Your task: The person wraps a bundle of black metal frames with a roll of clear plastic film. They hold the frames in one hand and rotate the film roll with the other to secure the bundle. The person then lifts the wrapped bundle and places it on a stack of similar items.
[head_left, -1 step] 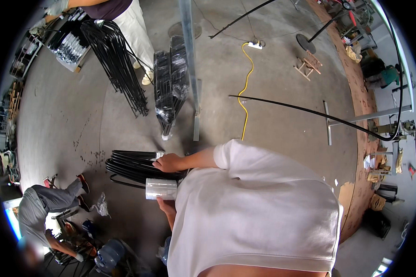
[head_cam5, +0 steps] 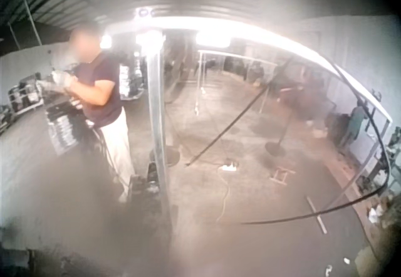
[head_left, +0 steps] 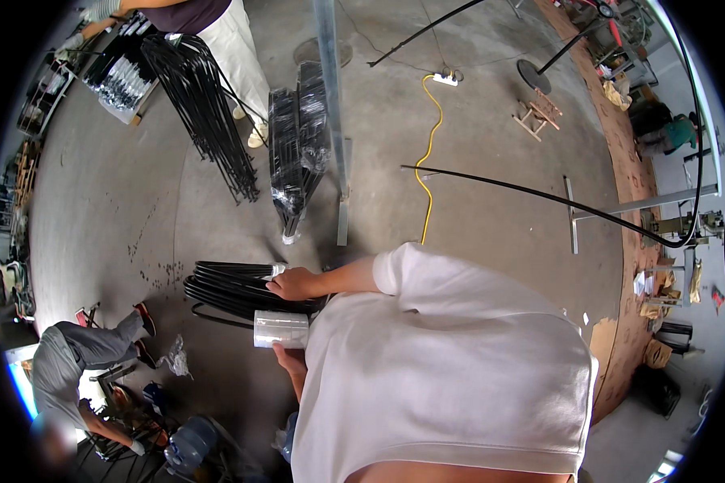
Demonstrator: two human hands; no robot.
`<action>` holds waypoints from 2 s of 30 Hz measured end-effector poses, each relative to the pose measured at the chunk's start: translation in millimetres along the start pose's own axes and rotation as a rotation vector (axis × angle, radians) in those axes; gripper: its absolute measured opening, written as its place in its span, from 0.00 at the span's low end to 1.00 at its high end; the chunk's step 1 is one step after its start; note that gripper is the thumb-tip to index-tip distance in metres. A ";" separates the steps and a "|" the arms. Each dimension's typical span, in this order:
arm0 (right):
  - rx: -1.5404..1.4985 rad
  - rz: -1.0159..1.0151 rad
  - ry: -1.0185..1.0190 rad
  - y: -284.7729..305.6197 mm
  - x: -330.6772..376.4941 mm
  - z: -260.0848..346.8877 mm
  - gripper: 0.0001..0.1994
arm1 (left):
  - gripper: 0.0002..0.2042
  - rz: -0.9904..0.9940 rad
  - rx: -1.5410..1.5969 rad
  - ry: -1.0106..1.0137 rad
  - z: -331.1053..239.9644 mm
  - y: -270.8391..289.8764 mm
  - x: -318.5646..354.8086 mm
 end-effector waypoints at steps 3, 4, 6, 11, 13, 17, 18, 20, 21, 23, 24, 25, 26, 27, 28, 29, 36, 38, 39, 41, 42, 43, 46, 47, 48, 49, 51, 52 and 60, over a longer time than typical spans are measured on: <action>0.001 0.003 -0.053 6.0 0.8 4.2 0.23 | 0.36 0.024 -0.014 -0.004 -1.1 -1.5 -0.3; -0.004 0.008 -0.048 4.9 0.4 3.3 0.23 | 0.37 0.039 -0.023 -0.012 -2.1 -5.1 -0.3; -0.014 0.022 -0.035 1.5 -1.8 3.7 0.22 | 0.37 0.050 -0.041 -0.018 -4.6 -9.0 1.9; -0.045 0.014 -0.031 -0.3 -0.5 4.8 0.22 | 0.38 0.048 -0.067 -0.002 -9.5 -10.9 5.9; -0.046 0.017 -0.031 1.8 0.5 6.7 0.22 | 0.37 0.039 -0.041 -0.012 -8.3 -4.4 3.9; -0.038 0.003 -0.044 4.3 2.8 3.9 0.22 | 0.37 0.022 -0.054 -0.007 -5.4 -0.1 0.1; -0.036 -0.001 -0.041 4.5 2.9 4.5 0.22 | 0.37 0.015 -0.051 -0.007 -5.7 -0.2 0.4; -0.027 0.019 -0.044 7.0 2.2 5.9 0.20 | 0.37 -0.002 -0.045 -0.008 -6.7 -1.6 0.9; -0.021 0.030 -0.044 7.9 2.2 7.4 0.19 | 0.37 0.010 -0.031 0.003 -7.7 -2.1 1.2; -0.018 -0.007 -0.029 6.2 1.9 10.3 0.16 | 0.37 0.031 -0.003 0.022 -10.5 -4.4 1.9; -0.018 -0.028 -0.025 4.8 2.0 11.5 0.15 | 0.36 0.028 -0.008 0.022 -12.9 -7.5 2.2; -0.021 -0.048 -0.011 3.1 2.3 12.3 0.14 | 0.35 0.026 -0.012 0.023 -15.8 -12.0 2.2; -0.024 -0.068 0.003 1.2 2.5 13.2 0.13 | 0.35 0.023 -0.017 0.023 -18.0 -15.8 1.8; -0.028 -0.085 0.021 0.3 2.7 15.8 0.14 | 0.34 0.022 -0.029 -0.004 -19.8 -18.7 0.7; -0.033 -0.091 0.027 -0.2 3.0 17.5 0.15 | 0.34 0.021 -0.042 -0.030 -21.6 -21.0 -0.6; -0.038 -0.097 0.033 -0.2 3.5 18.5 0.17 | 0.34 0.020 -0.055 -0.056 -23.5 -20.6 -0.6; -0.131 -0.214 0.058 -7.5 2.0 17.9 0.21 | 0.28 0.020 -0.046 -0.124 -19.8 -1.8 -0.5; -0.151 -0.321 0.050 -11.4 0.2 10.5 0.21 | 0.25 -0.049 0.008 -0.077 -15.3 -4.5 0.0; -0.177 -0.277 0.023 -3.7 3.2 16.0 0.21 | 0.25 -0.043 0.000 -0.100 -11.3 12.9 -4.5; -0.109 -0.324 0.049 -7.0 -0.2 7.3 0.21 | 0.26 0.081 0.041 -0.116 -4.9 18.8 -13.2; -0.102 -0.335 0.044 -9.4 -2.8 4.8 0.22 | 0.27 0.054 0.046 -0.115 -2.2 24.2 -16.6; -0.112 -0.305 0.041 -3.9 -0.8 7.9 0.22 | 0.27 0.027 0.059 -0.127 -5.3 14.0 -12.4; -0.081 -0.329 0.129 -7.5 -10.0 13.1 0.22 | 0.27 -0.058 0.076 -0.116 -6.5 7.8 -12.6; -0.137 -0.307 0.084 -7.1 -7.4 9.7 0.21 | 0.28 -0.110 0.023 -0.135 -6.0 2.6 -10.7; -0.278 -0.236 0.049 -0.3 -5.7 15.6 0.22 | 0.23 -0.121 -0.056 -0.250 -11.4 -6.7 -6.2; -0.255 -0.361 0.092 -2.6 -8.1 14.3 0.22 | 0.18 -0.224 0.007 -0.287 2.0 30.8 -25.8; -0.207 -0.337 0.152 -3.0 -4.8 4.5 0.22 | 0.12 -0.018 0.062 -0.207 -2.2 22.3 -20.7; -0.155 -0.358 0.199 -4.5 -7.8 -3.6 0.21 | 0.14 -0.182 0.066 -0.147 -1.1 13.0 -22.7; -0.307 0.082 0.109 -14.3 -25.7 -21.2 0.18 | 0.36 -0.136 -0.229 -0.244 -7.2 -15.8 -19.4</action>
Point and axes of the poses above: each hand's wrist, its own x-axis away from the middle knuckle, its own y-axis out of the back of the hand, z = x × y, the point moved 1 cm from there along -x, towards the middle knuckle, and after that the axes turned 10 degrees about x, right-handed, at the moved point
